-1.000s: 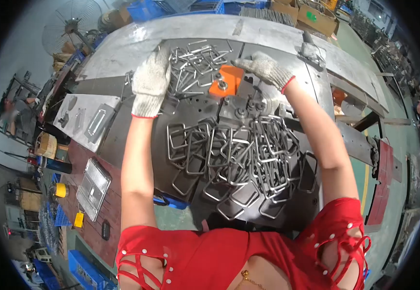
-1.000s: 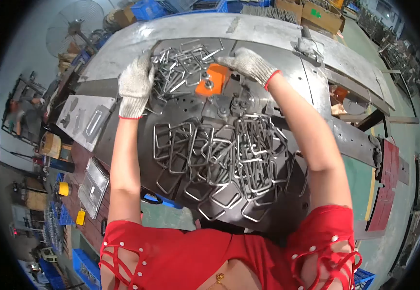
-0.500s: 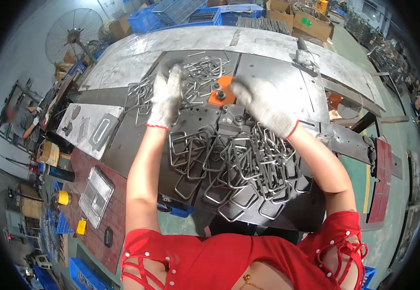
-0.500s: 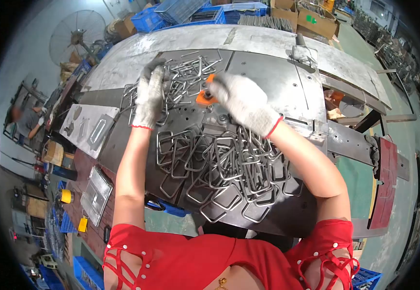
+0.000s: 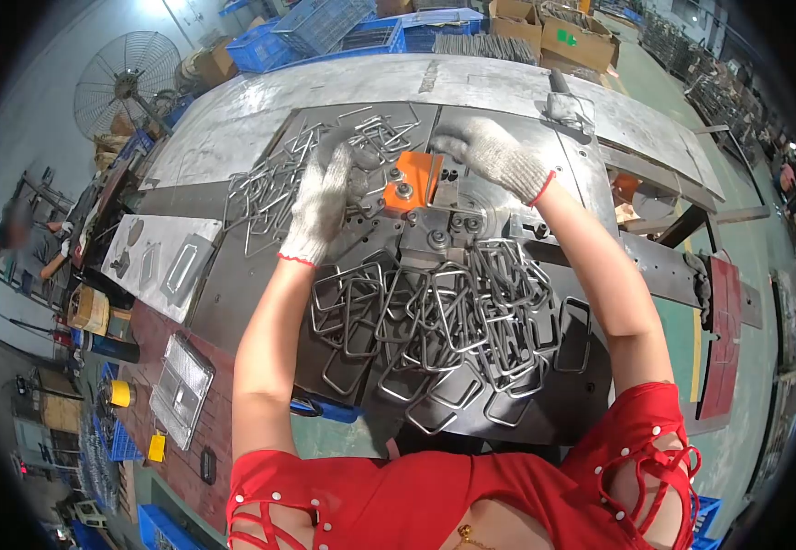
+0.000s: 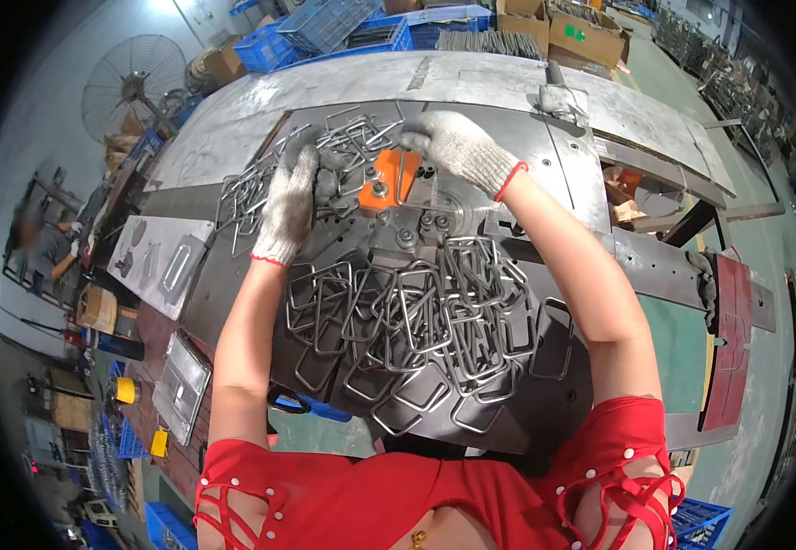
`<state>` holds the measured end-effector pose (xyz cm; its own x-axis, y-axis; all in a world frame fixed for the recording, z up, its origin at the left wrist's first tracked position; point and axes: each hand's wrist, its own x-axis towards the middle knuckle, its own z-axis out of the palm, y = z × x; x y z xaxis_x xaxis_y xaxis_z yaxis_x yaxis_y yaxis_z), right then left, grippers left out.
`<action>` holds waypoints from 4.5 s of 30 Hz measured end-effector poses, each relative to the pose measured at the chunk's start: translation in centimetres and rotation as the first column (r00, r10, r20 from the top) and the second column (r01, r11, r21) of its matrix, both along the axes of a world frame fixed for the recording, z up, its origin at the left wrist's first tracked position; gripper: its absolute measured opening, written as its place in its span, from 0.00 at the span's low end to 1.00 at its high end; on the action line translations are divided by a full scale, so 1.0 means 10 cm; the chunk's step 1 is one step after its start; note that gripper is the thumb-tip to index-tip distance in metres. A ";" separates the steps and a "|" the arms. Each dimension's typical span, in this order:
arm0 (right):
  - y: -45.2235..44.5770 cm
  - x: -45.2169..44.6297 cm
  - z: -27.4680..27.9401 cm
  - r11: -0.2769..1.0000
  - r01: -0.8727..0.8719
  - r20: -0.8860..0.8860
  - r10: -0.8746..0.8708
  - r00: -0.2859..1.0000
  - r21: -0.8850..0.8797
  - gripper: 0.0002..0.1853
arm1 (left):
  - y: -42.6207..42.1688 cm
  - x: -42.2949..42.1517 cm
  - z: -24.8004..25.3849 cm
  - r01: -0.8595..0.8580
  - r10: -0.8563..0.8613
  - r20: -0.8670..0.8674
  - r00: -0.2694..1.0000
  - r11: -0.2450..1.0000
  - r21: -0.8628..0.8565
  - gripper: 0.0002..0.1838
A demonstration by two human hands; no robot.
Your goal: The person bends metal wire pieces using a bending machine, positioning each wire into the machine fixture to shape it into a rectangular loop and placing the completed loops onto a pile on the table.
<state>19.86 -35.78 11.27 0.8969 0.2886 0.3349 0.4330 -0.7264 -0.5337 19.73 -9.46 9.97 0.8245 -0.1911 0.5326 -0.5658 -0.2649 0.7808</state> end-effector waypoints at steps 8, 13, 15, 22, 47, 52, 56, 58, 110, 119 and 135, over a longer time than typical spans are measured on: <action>-0.21 0.22 -0.46 0.997 0.038 0.088 -0.032 0.996 -0.071 0.18 | 0.00 0.02 -0.08 0.078 -0.179 -0.383 0.906 0.961 -0.264 0.20; -0.44 0.04 -0.48 0.958 0.072 0.116 -0.041 0.992 -0.278 0.17 | -0.05 0.03 -0.05 0.067 -0.245 -0.432 0.868 0.920 -0.386 0.18; -0.43 -0.10 -0.58 0.934 0.037 0.124 0.008 0.992 -0.356 0.17 | -0.15 0.00 -0.01 0.107 -0.284 -0.404 0.870 0.907 -0.407 0.17; -0.52 -0.13 -0.74 0.956 0.075 0.067 -0.058 0.996 -0.283 0.18 | -0.65 -0.04 0.09 0.419 -0.479 -0.344 0.808 0.877 -0.236 0.18; -0.51 -0.19 -0.71 0.953 0.088 0.028 -0.083 0.996 -0.289 0.21 | -0.80 0.09 -0.26 0.355 -0.431 -0.356 0.829 0.898 -0.261 0.14; -0.51 -0.19 -0.72 0.957 0.102 0.039 -0.095 0.995 -0.273 0.21 | -0.80 0.14 -0.32 0.354 -0.432 -0.333 0.838 0.896 -0.270 0.14; -0.51 -0.20 -0.72 0.954 0.103 0.041 -0.095 0.995 -0.281 0.21 | -0.79 0.15 -0.33 0.359 -0.445 -0.345 0.826 0.888 -0.287 0.14; -0.51 -0.20 -0.72 0.953 0.104 0.048 -0.095 0.994 -0.286 0.21 | -0.78 0.14 -0.34 0.360 -0.450 -0.351 0.821 0.886 -0.294 0.14; -0.52 -0.18 -0.73 0.957 0.095 0.045 -0.086 0.995 -0.276 0.20 | -0.73 0.03 -0.24 0.407 -0.402 -0.093 0.911 0.913 0.042 0.16; -0.53 -0.16 -0.77 0.959 0.081 0.062 -0.066 0.996 -0.271 0.23 | -0.70 -0.09 -0.09 0.359 -0.346 -0.102 0.933 0.918 0.171 0.17; -0.56 -0.17 -0.75 0.960 0.102 0.040 -0.095 0.995 -0.260 0.19 | -0.20 0.09 0.50 0.245 -0.281 -0.217 0.935 0.953 -0.180 0.19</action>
